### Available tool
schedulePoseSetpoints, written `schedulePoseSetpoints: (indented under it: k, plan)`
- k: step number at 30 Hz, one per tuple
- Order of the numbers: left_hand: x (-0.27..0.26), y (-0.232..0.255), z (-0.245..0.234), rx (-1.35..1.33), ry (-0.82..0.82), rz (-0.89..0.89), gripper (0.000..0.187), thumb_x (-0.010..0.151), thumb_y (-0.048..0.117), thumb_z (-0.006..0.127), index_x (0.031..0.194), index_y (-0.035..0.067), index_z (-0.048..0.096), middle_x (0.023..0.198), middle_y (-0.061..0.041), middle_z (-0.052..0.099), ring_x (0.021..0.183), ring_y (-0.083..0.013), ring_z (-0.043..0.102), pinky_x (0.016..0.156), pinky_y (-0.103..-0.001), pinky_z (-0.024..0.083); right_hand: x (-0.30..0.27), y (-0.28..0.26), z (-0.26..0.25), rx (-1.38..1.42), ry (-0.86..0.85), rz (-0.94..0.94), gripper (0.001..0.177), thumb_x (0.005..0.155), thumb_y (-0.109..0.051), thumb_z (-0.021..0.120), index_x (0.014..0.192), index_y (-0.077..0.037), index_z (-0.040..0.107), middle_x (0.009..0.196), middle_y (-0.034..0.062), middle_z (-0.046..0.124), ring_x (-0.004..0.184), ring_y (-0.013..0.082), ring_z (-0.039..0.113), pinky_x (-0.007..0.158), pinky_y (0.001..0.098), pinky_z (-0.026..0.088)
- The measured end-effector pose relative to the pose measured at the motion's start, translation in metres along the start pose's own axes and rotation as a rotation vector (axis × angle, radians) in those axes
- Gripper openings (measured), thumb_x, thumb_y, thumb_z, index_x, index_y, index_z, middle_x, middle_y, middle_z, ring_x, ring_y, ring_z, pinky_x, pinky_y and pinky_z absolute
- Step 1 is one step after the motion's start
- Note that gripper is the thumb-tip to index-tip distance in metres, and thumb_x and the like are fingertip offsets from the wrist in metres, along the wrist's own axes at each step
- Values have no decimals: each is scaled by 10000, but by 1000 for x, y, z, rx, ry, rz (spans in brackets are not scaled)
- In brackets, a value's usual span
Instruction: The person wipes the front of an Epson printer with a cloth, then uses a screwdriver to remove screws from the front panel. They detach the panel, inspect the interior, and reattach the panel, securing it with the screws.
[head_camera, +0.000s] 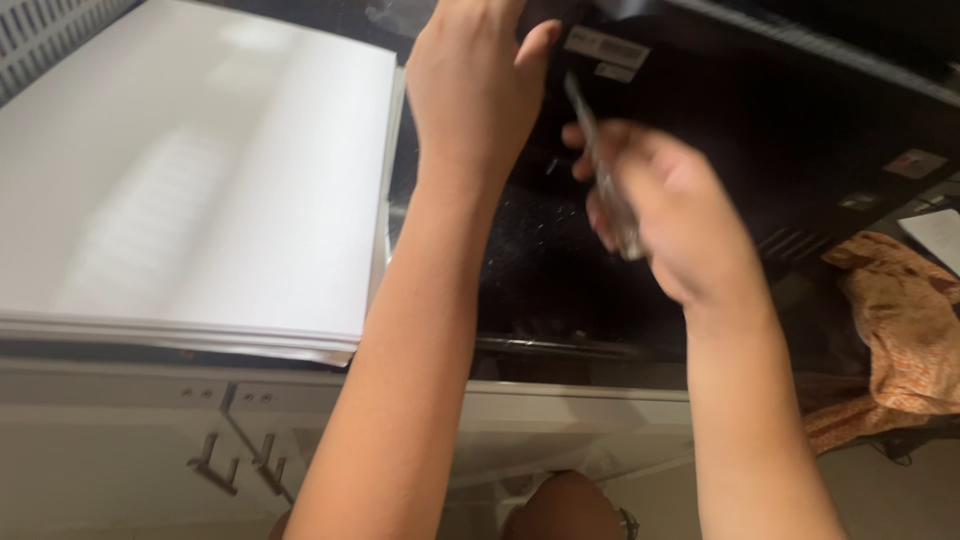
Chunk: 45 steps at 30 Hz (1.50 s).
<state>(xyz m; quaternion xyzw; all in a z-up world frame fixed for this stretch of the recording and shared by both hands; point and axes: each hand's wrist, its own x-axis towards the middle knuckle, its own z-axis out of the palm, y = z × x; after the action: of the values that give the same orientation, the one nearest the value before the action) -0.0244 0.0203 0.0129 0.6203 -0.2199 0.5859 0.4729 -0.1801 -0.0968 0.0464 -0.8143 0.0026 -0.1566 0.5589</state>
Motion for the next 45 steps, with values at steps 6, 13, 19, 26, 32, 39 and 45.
schedulePoseSetpoints:
  k: [6, 13, 19, 26, 32, 39, 45]
  plan:
    - [1, 9, -13, -52, -142, -50, 471, 895, 212, 902, 1276, 120, 640, 1205, -97, 643, 704, -174, 694, 624, -337, 555, -15, 21, -19, -445, 90, -106, 249, 907, -145, 732, 1155, -115, 740, 914, 10, 733, 750, 102, 645, 698, 248, 538]
    - [10, 28, -32, -92, -135, 18, 610, 863, 92, 960, 1360, 163, 614, 1490, -79, 502, 821, -148, 700, 656, -274, 568, -34, 38, -7, -752, 176, -377, 238, 840, -172, 793, 1060, -88, 758, 972, 60, 746, 945, 234, 700, 837, 378, 559]
    - [15, 32, -34, -127, -169, 95, 653, 832, -5, 949, 1358, 169, 603, 1485, -47, 469, 1076, -158, 706, 707, -219, 575, -33, 43, -7, -776, 186, -388, 240, 848, -184, 768, 1082, -126, 761, 946, 49, 748, 950, 241, 690, 899, 386, 553]
    - [14, 32, -34, -134, -179, 132, 670, 813, -44, 914, 1361, 153, 584, 1437, -55, 441, 1269, -200, 638, 783, -218, 588, -41, 55, -68, -695, 357, -420, 289, 887, -144, 755, 1170, -96, 730, 1065, 92, 728, 1027, 219, 705, 879, 353, 560]
    - [12, 31, -33, -133, -177, 143, 671, 820, -25, 936, 1363, 154, 584, 1439, -59, 445, 1245, -197, 645, 766, -218, 585, -40, 78, -102, -827, 487, -314, 218, 856, -196, 812, 1035, -82, 760, 967, 88, 680, 915, 252, 634, 787, 369, 532]
    - [11, 30, -34, -147, -201, 99, 648, 845, -16, 943, 1364, 166, 601, 1449, -47, 457, 1161, -149, 660, 738, -219, 574, -42, 86, -99, -922, 433, -317, 120, 822, -159, 806, 909, -89, 762, 951, 69, 676, 952, 285, 604, 814, 386, 512]
    - [13, 33, -35, -167, -161, 151, 644, 855, -48, 921, 1372, 143, 588, 1445, -67, 440, 1227, -200, 638, 743, -223, 582, -45, 79, -96, -793, 456, -319, 73, 921, -97, 742, 965, -46, 714, 922, 67, 712, 828, 223, 684, 736, 351, 534]
